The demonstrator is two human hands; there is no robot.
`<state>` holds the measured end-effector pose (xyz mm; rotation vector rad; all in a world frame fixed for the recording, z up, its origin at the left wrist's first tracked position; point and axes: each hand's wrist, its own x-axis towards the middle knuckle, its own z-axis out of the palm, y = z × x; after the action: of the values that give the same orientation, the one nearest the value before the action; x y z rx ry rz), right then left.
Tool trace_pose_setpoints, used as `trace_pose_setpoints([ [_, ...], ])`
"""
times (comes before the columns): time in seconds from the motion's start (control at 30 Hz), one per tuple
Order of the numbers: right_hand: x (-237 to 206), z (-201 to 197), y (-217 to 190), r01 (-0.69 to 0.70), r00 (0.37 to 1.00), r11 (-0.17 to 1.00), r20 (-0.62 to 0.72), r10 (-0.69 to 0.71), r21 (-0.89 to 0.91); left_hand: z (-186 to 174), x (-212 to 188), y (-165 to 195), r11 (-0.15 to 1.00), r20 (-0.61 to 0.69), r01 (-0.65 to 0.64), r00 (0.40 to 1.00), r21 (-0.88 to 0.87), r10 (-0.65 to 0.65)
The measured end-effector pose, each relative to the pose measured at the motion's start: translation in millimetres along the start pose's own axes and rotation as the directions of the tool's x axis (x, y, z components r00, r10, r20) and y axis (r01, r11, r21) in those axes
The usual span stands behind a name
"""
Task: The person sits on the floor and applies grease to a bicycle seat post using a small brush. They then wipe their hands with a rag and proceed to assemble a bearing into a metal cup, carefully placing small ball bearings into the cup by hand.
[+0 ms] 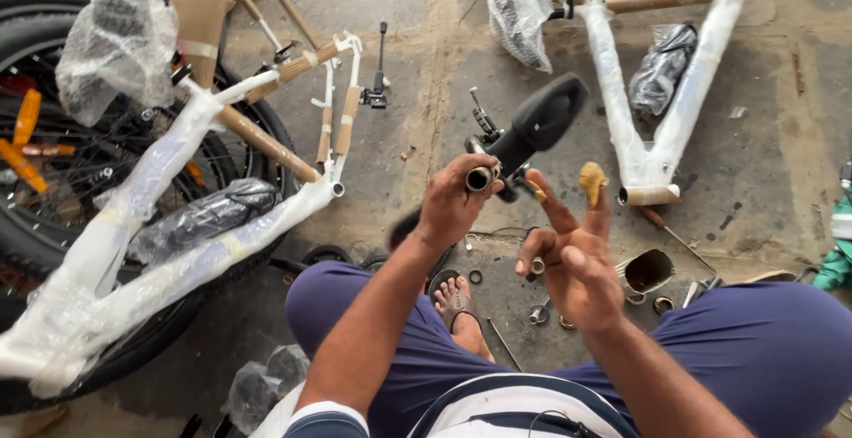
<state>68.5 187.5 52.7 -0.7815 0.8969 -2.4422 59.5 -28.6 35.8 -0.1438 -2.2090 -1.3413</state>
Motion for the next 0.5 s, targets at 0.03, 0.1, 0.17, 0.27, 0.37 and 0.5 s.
trace_pose_setpoints([
  [0.03, 0.2, -0.9, 7.2, -0.016, 1.0, 1.0, 0.004, 0.016, -0.012, 1.5, -6.6, -2.7, 1.0, -0.047, -0.003, 0.999, -0.016, 0.003],
  [0.1, 1.4, -4.2, 21.6, -0.04, 0.999, 0.995, 0.027, 0.043, -0.091, 4.3, -19.2, -9.4, 0.998, -0.081, 0.026, 0.996, -0.057, -0.03],
  [0.17, 2.9, -7.0, 34.5, -0.066, 0.996, 0.988, 0.046, 0.073, -0.137, 7.0, -33.6, -15.5, 0.995, -0.104, 0.059, 0.992, -0.085, -0.068],
  [0.27, 12.3, -6.8, 53.3, -0.109, 0.989, 0.983, 0.083, 0.122, -0.15, 8.3, -54.4, -23.5, 0.986, -0.135, 0.131, 0.98, -0.107, -0.145],
  [0.37, 17.7, 3.1, 67.8, -0.163, 0.978, 0.975, 0.105, 0.179, -0.151, 6.3, -70.4, -29.1, 0.964, -0.145, 0.211, 0.961, -0.16, -0.234],
  [0.5, 4.4, 18.9, 69.1, -0.211, 0.966, 0.948, 0.096, 0.24, -0.239, 2.8, -78.9, -31.9, 0.989, -0.138, 0.11, 0.983, -0.1, -0.123],
])
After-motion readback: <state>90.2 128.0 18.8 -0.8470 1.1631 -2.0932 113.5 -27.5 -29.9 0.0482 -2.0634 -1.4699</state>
